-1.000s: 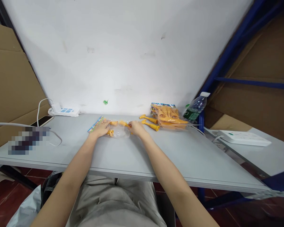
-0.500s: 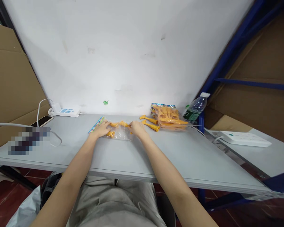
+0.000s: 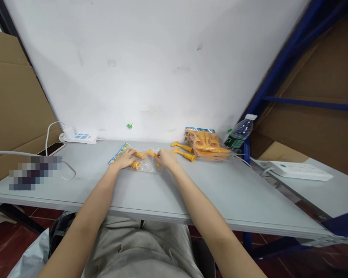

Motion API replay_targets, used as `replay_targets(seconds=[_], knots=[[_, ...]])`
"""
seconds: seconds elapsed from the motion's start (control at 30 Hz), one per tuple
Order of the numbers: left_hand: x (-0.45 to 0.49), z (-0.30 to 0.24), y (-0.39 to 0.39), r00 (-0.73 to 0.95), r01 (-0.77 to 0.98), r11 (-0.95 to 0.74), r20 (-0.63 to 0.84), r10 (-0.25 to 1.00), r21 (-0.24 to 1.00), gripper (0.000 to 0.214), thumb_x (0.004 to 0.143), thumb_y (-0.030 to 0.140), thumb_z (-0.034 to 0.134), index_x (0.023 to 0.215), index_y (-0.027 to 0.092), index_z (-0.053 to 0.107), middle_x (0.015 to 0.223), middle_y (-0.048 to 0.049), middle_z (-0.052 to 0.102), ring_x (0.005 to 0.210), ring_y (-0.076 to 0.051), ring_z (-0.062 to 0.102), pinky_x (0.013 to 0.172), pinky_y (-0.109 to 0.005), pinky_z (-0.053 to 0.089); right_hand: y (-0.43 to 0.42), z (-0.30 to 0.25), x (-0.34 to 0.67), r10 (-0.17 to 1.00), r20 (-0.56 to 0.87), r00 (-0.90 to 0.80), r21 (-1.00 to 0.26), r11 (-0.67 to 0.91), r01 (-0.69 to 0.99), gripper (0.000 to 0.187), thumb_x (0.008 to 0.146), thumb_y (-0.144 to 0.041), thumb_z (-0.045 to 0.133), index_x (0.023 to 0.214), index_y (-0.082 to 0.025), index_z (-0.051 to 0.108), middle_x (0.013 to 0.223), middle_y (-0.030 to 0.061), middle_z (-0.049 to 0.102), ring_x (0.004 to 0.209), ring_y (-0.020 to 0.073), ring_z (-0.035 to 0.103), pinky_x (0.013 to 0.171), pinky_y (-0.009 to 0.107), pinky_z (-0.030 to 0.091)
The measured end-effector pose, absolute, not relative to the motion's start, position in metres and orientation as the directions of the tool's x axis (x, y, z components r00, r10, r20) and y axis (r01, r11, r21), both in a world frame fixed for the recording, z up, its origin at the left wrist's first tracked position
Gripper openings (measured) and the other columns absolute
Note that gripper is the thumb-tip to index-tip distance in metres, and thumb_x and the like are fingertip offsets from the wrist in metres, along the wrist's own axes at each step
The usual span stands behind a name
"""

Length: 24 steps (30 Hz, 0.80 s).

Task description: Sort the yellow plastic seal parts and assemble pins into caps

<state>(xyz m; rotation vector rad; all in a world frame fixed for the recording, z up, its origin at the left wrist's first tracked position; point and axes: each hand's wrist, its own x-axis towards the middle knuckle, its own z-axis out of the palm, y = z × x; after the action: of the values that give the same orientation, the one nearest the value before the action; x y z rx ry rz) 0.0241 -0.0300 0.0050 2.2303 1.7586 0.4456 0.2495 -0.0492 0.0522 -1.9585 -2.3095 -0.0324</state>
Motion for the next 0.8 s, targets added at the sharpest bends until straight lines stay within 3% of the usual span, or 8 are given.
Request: replay_targets(seconds=[0.2,0.37,0.6,0.7,0.8], knots=[[0.027,0.005,-0.033,0.202,0.898,-0.214,0.072,0.977,0.385,0.054,0.089,0.032,0.034,0.142,0.026,0.043,0.158,-0.0035,0.029,0.145,-0.022,0.027,0.119,-0.04,0.021,-0.05,0.049,0.243,0.976,0.069,-0.209,-0.009,0.21,0.978,0.031,0.091,-0.024,0.046,0.104,-0.015,0.073,0.097,0.0153,0.074,0.096,0.0245,0.068,0.074,0.028,0.045],[0.033,0.005,-0.032,0.01,0.93,-0.033,0.065,0.998,0.365,0.057,0.092,0.035,0.028,0.147,0.023,0.034,0.159,-0.0081,0.027,0.149,-0.025,0.019,0.119,-0.053,0.016,-0.051,0.04,0.231,0.977,0.067,-0.201,0.0,0.201,0.98,0.036,0.097,-0.028,0.041,0.104,-0.012,0.072,0.102,0.0178,0.072,0.098,0.0249,0.068,0.073,0.028,0.045],[0.032,0.001,-0.027,0.0,0.921,-0.026,0.067,0.998,0.389,0.055,0.093,0.033,0.026,0.144,0.019,0.038,0.154,-0.0093,0.038,0.143,-0.021,0.033,0.118,-0.044,0.025,-0.046,0.026,0.227,0.954,0.115,-0.277,-0.002,0.279,0.96,0.036,0.098,-0.023,0.036,0.104,-0.015,0.071,0.107,0.0153,0.069,0.095,0.0238,0.067,0.081,0.032,0.043],[0.032,0.001,-0.028,-0.006,0.919,-0.02,0.065,0.998,0.395,0.054,0.094,0.033,0.024,0.144,0.019,0.038,0.155,-0.0088,0.036,0.144,-0.021,0.031,0.118,-0.044,0.025,-0.042,0.02,0.23,0.945,0.199,-0.258,-0.105,0.283,0.953,0.031,0.097,-0.022,0.041,0.108,-0.015,0.069,0.111,0.0145,0.066,0.094,0.0222,0.066,0.085,0.031,0.042],[0.033,0.001,-0.028,-0.023,0.918,-0.005,0.066,0.998,0.396,0.054,0.094,0.034,0.026,0.145,0.019,0.037,0.156,-0.0088,0.035,0.145,-0.023,0.03,0.118,-0.045,0.025,-0.035,0.01,0.234,0.936,0.268,-0.229,-0.307,0.308,0.901,0.027,0.094,-0.019,0.045,0.108,-0.016,0.068,0.114,0.0119,0.063,0.096,0.0198,0.064,0.084,0.028,0.044]])
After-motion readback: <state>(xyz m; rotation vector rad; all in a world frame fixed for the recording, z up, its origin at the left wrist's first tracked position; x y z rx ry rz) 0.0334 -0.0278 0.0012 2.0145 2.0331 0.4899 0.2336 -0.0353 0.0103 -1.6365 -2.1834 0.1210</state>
